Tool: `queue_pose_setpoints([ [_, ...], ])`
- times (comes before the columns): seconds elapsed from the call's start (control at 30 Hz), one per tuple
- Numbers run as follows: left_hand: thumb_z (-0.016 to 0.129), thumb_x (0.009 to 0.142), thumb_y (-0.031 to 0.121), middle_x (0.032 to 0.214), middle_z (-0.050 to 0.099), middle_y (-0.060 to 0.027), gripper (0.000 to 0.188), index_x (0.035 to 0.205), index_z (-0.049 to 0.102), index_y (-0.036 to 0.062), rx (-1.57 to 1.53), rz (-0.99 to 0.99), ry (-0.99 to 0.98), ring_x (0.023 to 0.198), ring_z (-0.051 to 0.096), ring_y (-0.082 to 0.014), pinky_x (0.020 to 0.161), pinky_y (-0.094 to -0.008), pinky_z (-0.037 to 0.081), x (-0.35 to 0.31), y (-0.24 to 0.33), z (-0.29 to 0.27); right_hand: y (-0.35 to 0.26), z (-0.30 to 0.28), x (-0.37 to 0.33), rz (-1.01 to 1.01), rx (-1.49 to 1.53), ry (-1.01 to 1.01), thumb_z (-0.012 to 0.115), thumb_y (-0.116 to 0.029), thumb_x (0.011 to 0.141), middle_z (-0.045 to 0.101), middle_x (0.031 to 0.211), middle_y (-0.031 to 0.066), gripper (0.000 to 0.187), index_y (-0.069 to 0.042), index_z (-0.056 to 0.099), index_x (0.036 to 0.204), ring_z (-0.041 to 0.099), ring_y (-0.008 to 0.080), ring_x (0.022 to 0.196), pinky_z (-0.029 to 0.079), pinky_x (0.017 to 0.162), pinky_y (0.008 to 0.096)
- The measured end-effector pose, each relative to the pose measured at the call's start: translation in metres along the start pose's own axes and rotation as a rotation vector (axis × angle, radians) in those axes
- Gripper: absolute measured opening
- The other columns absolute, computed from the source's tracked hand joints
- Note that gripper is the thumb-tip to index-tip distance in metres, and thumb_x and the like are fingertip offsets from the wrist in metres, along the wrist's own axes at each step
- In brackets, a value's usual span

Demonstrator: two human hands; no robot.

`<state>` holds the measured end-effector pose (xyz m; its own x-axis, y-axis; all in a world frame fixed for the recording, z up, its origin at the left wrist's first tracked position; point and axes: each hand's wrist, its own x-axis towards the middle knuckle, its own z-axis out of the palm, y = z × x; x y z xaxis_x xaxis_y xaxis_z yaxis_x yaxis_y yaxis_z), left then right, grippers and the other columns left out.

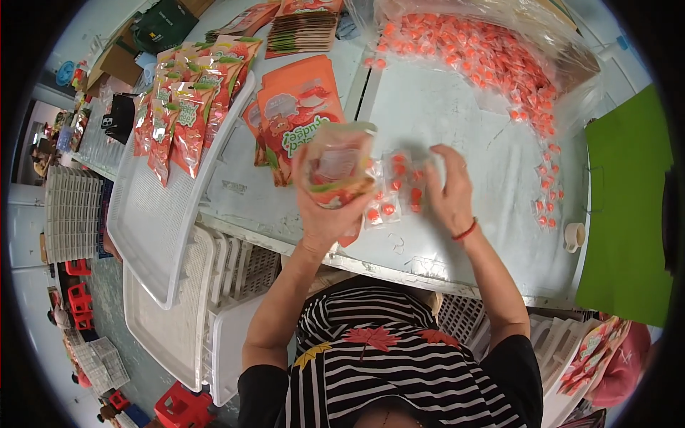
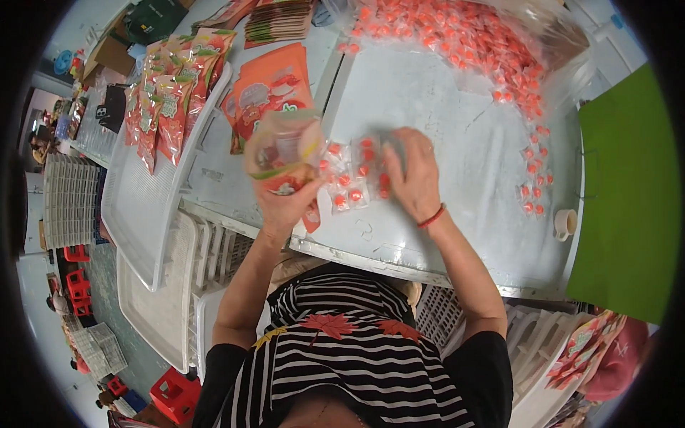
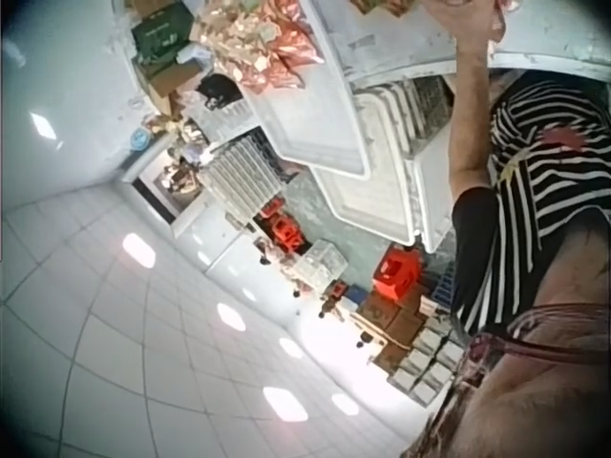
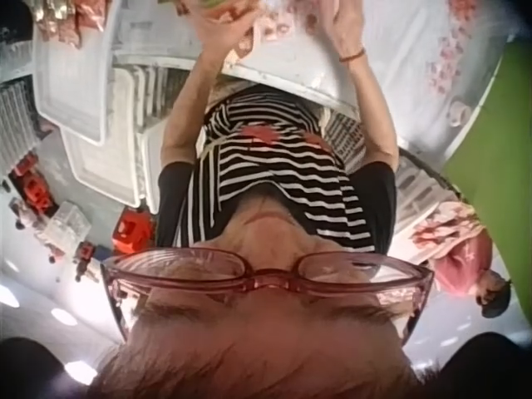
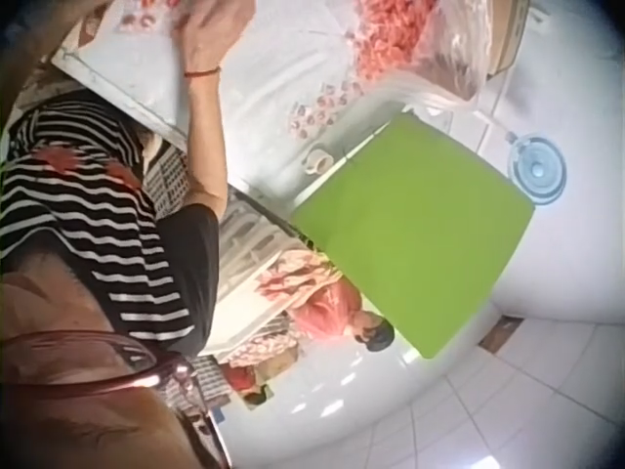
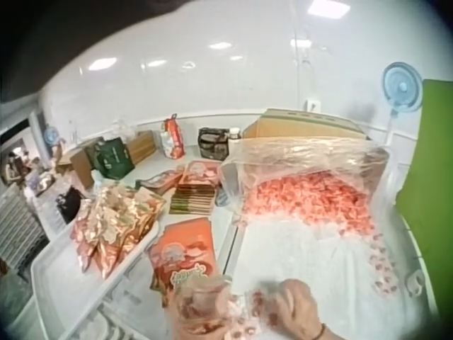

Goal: The person is manually counting and putting small individually wrapped candies into larger plastic bags.

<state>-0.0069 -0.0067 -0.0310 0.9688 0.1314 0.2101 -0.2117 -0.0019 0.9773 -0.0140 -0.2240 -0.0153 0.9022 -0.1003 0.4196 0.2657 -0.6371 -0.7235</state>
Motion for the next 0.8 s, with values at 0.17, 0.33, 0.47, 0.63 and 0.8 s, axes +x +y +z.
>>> queue_pose_setpoints([
  [0.17, 0.089, 0.055, 0.011, 0.122, 0.047, -0.0132, 0.102, 0.136, 0.027, -0.0023, 0.408, 0.138, -0.044, 0.104, 0.053, -0.0198, 0.091, -0.0327, 0.045, 0.011, 0.001, -0.028, -0.013, 0.041, -0.031, -0.242, -0.339, -0.230, 0.069, -0.046, 0.077, 0.041, 0.136, 0.0221, 0.057, -0.008, 0.056, 0.117, 0.035, 0.0468, 0.124, 0.030, 0.101, 0.0562],
  [0.33, 0.079, 0.067, -0.004, 0.074, 0.061, -0.0017, 0.036, 0.098, 0.061, -0.0040, -0.018, 0.095, 0.124, 0.060, 0.056, -0.0074, 0.056, -0.0207, 0.048, 0.019, 0.064, -0.025, -0.005, 0.076, -0.025, -0.325, -0.395, -0.262, 0.067, -0.052, 0.074, 0.040, 0.136, 0.0205, 0.058, -0.018, 0.058, 0.119, 0.032, 0.0481, 0.126, 0.026, 0.097, 0.0655],
  [0.47, 0.078, 0.068, -0.005, 0.072, 0.061, -0.0022, 0.038, 0.101, 0.060, -0.0048, 0.235, 0.223, 0.006, 0.055, 0.056, -0.0081, 0.048, -0.0200, 0.046, 0.007, 0.041, -0.065, -0.003, 0.078, -0.017, -0.335, -0.457, -0.270, 0.067, -0.038, 0.075, 0.050, 0.119, 0.0155, 0.044, -0.015, 0.061, 0.112, 0.043, 0.0383, 0.115, 0.036, 0.088, 0.0542],
  [0.63, 0.086, 0.062, 0.005, 0.116, 0.054, -0.0146, 0.095, 0.137, 0.027, -0.0013, 0.078, -0.031, 0.046, 0.091, 0.062, -0.0195, 0.071, -0.0305, 0.054, -0.010, 0.019, -0.055, 0.014, 0.079, -0.016, -0.361, -0.422, -0.254, 0.070, -0.023, 0.071, 0.055, 0.103, 0.0111, 0.031, -0.011, 0.062, 0.099, 0.052, 0.0284, 0.096, 0.047, 0.072, 0.0395],
  [0.8, 0.089, 0.057, 0.029, 0.128, 0.047, -0.0185, 0.099, 0.134, 0.035, 0.0016, 0.781, 0.631, -0.091, 0.117, 0.047, -0.0321, 0.099, -0.0467, 0.037, 0.009, 0.021, -0.029, 0.021, 0.072, -0.004, -0.195, -0.122, -0.071, 0.068, -0.019, 0.073, 0.057, 0.079, 0.0080, 0.015, -0.009, 0.063, 0.083, 0.060, 0.0255, 0.072, 0.048, 0.055, 0.0368],
])
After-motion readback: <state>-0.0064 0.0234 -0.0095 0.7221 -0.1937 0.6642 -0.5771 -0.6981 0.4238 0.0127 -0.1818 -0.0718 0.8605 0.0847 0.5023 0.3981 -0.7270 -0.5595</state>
